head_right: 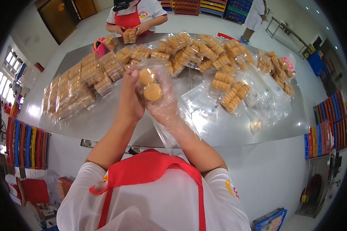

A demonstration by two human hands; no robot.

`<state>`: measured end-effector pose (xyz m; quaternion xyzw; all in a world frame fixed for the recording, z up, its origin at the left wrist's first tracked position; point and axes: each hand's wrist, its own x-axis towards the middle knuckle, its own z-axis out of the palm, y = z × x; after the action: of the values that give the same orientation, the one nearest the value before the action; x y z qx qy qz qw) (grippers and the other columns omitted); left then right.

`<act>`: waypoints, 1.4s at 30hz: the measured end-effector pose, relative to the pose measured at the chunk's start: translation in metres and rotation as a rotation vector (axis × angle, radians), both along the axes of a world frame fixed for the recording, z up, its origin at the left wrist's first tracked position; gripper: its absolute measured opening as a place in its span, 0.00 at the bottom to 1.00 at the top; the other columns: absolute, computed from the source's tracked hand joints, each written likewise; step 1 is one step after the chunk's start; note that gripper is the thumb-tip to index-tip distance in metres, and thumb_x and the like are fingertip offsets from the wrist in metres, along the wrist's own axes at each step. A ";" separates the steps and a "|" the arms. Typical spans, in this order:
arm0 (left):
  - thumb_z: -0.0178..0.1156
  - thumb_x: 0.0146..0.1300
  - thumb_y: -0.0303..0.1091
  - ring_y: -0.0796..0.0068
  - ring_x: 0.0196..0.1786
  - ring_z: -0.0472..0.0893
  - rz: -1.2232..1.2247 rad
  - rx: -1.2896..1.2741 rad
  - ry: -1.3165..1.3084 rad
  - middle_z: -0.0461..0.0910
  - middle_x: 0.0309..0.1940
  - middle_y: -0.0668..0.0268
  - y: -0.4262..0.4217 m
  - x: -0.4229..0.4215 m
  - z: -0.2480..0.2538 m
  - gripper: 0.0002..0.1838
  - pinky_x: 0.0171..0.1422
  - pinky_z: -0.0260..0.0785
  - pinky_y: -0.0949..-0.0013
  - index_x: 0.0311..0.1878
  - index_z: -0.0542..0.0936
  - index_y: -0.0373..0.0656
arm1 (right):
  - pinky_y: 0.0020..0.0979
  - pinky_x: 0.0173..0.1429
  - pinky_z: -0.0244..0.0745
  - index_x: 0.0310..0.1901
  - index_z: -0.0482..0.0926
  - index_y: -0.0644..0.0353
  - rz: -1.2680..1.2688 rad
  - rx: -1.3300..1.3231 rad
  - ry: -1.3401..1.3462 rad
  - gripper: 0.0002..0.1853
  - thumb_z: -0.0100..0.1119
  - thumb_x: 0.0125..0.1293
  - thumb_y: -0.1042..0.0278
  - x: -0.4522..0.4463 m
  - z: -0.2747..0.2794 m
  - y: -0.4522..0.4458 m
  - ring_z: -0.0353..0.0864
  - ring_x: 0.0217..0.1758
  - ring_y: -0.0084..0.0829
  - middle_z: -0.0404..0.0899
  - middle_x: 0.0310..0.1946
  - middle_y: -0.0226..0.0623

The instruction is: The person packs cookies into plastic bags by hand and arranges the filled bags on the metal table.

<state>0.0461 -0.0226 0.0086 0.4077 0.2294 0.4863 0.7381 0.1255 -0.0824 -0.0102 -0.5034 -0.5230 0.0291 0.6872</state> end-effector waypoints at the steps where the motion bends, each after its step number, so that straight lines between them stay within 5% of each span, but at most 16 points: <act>1: 0.54 0.71 0.50 0.65 0.59 0.76 -0.026 -0.018 -0.020 0.74 0.59 0.59 0.004 -0.003 0.000 0.30 0.65 0.70 0.59 0.69 0.66 0.42 | 0.36 0.59 0.75 0.64 0.70 0.60 0.028 -0.030 -0.104 0.32 0.68 0.55 0.80 0.000 0.011 -0.004 0.79 0.59 0.42 0.77 0.55 0.45; 6: 0.44 0.75 0.56 0.63 0.56 0.80 -0.159 -0.183 -0.148 0.80 0.52 0.59 0.014 -0.011 -0.014 0.28 0.65 0.71 0.61 0.64 0.72 0.42 | 0.37 0.58 0.74 0.56 0.76 0.59 0.015 -0.087 -0.339 0.24 0.64 0.56 0.81 -0.006 0.006 0.007 0.79 0.56 0.49 0.79 0.52 0.47; 12: 0.38 0.74 0.64 0.55 0.60 0.78 -0.203 -0.649 -0.287 0.79 0.59 0.61 0.001 -0.014 -0.095 0.37 0.67 0.70 0.52 0.68 0.69 0.41 | 0.45 0.62 0.73 0.58 0.76 0.60 -0.062 -0.206 -0.744 0.27 0.64 0.53 0.73 0.002 -0.053 0.035 0.75 0.60 0.49 0.77 0.57 0.43; 14: 0.35 0.74 0.64 0.50 0.61 0.79 -0.474 -0.698 -0.160 0.78 0.59 0.58 -0.019 -0.039 -0.119 0.37 0.66 0.70 0.48 0.65 0.71 0.40 | 0.45 0.61 0.73 0.56 0.78 0.58 -0.114 -0.310 -0.892 0.23 0.62 0.56 0.70 0.001 -0.086 0.043 0.74 0.61 0.45 0.77 0.56 0.40; 16: 0.42 0.76 0.54 0.47 0.60 0.79 -0.684 -0.759 -0.077 0.78 0.57 0.52 -0.029 -0.064 -0.184 0.28 0.64 0.72 0.48 0.59 0.73 0.38 | 0.46 0.59 0.72 0.56 0.78 0.55 -0.124 -0.384 -1.031 0.22 0.61 0.57 0.66 0.002 -0.123 0.051 0.73 0.61 0.43 0.77 0.55 0.37; 18: 0.45 0.76 0.44 0.48 0.57 0.81 -0.699 -0.789 0.114 0.79 0.54 0.50 -0.039 -0.069 -0.194 0.19 0.61 0.75 0.49 0.55 0.73 0.37 | 0.47 0.57 0.72 0.57 0.78 0.52 -0.090 -0.428 -1.168 0.23 0.63 0.57 0.63 0.002 -0.146 0.056 0.73 0.61 0.42 0.77 0.54 0.34; 22: 0.48 0.73 0.28 0.49 0.52 0.84 -0.688 -0.791 0.191 0.82 0.47 0.50 -0.040 -0.072 -0.198 0.08 0.56 0.77 0.51 0.50 0.73 0.37 | 0.45 0.55 0.71 0.57 0.78 0.52 -0.191 -0.368 -1.118 0.24 0.62 0.57 0.63 -0.008 -0.155 0.056 0.73 0.59 0.39 0.77 0.52 0.33; 30: 0.46 0.75 0.30 0.49 0.49 0.85 -0.641 -0.707 0.256 0.82 0.40 0.53 -0.039 -0.073 -0.191 0.07 0.54 0.78 0.51 0.48 0.71 0.39 | 0.47 0.61 0.69 0.59 0.76 0.52 -0.167 -0.485 -1.068 0.24 0.58 0.59 0.66 -0.009 -0.158 0.085 0.70 0.64 0.39 0.74 0.58 0.30; 37: 0.44 0.73 0.29 0.56 0.43 0.84 -0.382 -0.743 0.234 0.80 0.41 0.53 -0.036 -0.062 -0.177 0.09 0.52 0.79 0.55 0.49 0.71 0.37 | 0.58 0.67 0.65 0.62 0.73 0.59 -0.145 -0.513 -0.936 0.27 0.55 0.57 0.75 -0.016 -0.146 0.065 0.66 0.70 0.50 0.70 0.64 0.42; 39: 0.47 0.71 0.30 0.58 0.39 0.85 -0.543 -0.704 0.339 0.82 0.38 0.55 -0.028 -0.068 -0.174 0.11 0.46 0.79 0.61 0.50 0.74 0.35 | 0.55 0.70 0.64 0.59 0.74 0.63 0.038 -0.580 -0.808 0.26 0.55 0.55 0.79 -0.008 -0.132 0.017 0.62 0.74 0.54 0.69 0.66 0.49; 42: 0.49 0.70 0.31 0.65 0.31 0.84 -0.917 -0.407 0.696 0.82 0.32 0.60 -0.010 -0.083 -0.154 0.11 0.36 0.77 0.68 0.47 0.78 0.35 | 0.45 0.56 0.74 0.47 0.78 0.64 0.093 -0.623 -0.554 0.18 0.55 0.53 0.82 0.006 -0.122 -0.064 0.76 0.55 0.50 0.79 0.49 0.49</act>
<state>-0.0369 -0.0325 -0.1453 0.4506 0.3465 -0.0961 0.8171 0.1310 -0.1464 -0.1324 -0.6519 -0.6764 0.0802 0.3333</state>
